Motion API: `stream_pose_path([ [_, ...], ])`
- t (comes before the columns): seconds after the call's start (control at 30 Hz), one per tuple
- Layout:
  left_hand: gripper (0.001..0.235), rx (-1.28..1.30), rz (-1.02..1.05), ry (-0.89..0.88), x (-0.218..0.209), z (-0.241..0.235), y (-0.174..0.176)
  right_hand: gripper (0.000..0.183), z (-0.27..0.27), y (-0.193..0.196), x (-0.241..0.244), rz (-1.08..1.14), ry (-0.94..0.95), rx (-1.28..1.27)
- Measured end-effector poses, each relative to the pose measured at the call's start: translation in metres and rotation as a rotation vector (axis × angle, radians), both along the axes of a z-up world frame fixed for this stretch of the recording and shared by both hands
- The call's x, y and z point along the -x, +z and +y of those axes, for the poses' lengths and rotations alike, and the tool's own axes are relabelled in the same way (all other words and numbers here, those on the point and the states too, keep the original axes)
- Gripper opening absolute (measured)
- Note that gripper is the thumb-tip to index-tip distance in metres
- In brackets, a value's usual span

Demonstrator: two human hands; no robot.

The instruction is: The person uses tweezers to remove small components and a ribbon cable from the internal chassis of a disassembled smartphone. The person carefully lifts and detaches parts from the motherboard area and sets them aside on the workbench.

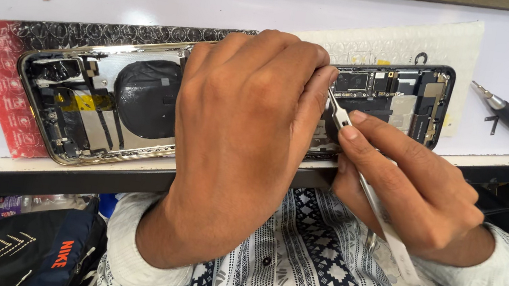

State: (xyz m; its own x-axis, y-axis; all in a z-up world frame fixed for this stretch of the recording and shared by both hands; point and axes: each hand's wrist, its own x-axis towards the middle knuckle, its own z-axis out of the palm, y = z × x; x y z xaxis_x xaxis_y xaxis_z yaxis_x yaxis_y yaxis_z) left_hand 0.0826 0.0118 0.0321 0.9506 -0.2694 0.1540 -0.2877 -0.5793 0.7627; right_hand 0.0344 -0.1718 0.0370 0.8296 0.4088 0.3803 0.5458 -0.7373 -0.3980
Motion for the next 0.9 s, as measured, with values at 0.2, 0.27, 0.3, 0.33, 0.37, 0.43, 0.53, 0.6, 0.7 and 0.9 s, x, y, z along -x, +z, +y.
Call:
stream_pose_path([
  [0.2,0.011,-0.002,-0.008,0.004,-0.002,-0.001,0.000,0.024,-0.003,0.003,-0.001,0.043,-0.004,0.028],
  [0.27,0.011,-0.010,0.003,0.005,-0.002,-0.002,0.001,0.027,-0.010,0.009,0.002,0.155,0.017,0.019],
  [0.3,0.011,-0.014,0.008,0.006,-0.002,-0.002,0.001,0.029,-0.012,0.011,0.004,0.211,0.027,0.014],
  [0.33,0.011,-0.014,0.007,0.004,-0.002,-0.002,0.001,0.029,-0.013,0.011,0.007,0.222,0.021,0.011],
  [0.37,0.011,-0.013,0.005,0.002,-0.002,-0.002,0.001,0.029,-0.014,0.012,0.009,0.232,0.014,0.010],
  [0.43,0.011,-0.014,0.003,0.001,-0.002,-0.002,0.001,0.029,-0.015,0.011,0.012,0.250,0.000,0.014],
  [0.53,0.012,-0.019,0.002,0.003,-0.002,-0.003,0.001,0.029,-0.016,0.011,0.014,0.258,-0.011,0.026],
  [0.6,0.012,-0.023,0.000,0.003,-0.002,-0.002,0.001,0.029,-0.015,0.010,0.012,0.243,0.001,0.028],
  [0.7,0.012,-0.019,-0.005,0.007,-0.001,-0.002,0.000,0.028,-0.013,0.007,0.009,0.165,0.044,0.046],
  [0.9,0.011,-0.007,-0.009,0.007,0.001,-0.002,-0.002,0.030,-0.012,0.003,0.016,0.174,0.060,0.031],
])
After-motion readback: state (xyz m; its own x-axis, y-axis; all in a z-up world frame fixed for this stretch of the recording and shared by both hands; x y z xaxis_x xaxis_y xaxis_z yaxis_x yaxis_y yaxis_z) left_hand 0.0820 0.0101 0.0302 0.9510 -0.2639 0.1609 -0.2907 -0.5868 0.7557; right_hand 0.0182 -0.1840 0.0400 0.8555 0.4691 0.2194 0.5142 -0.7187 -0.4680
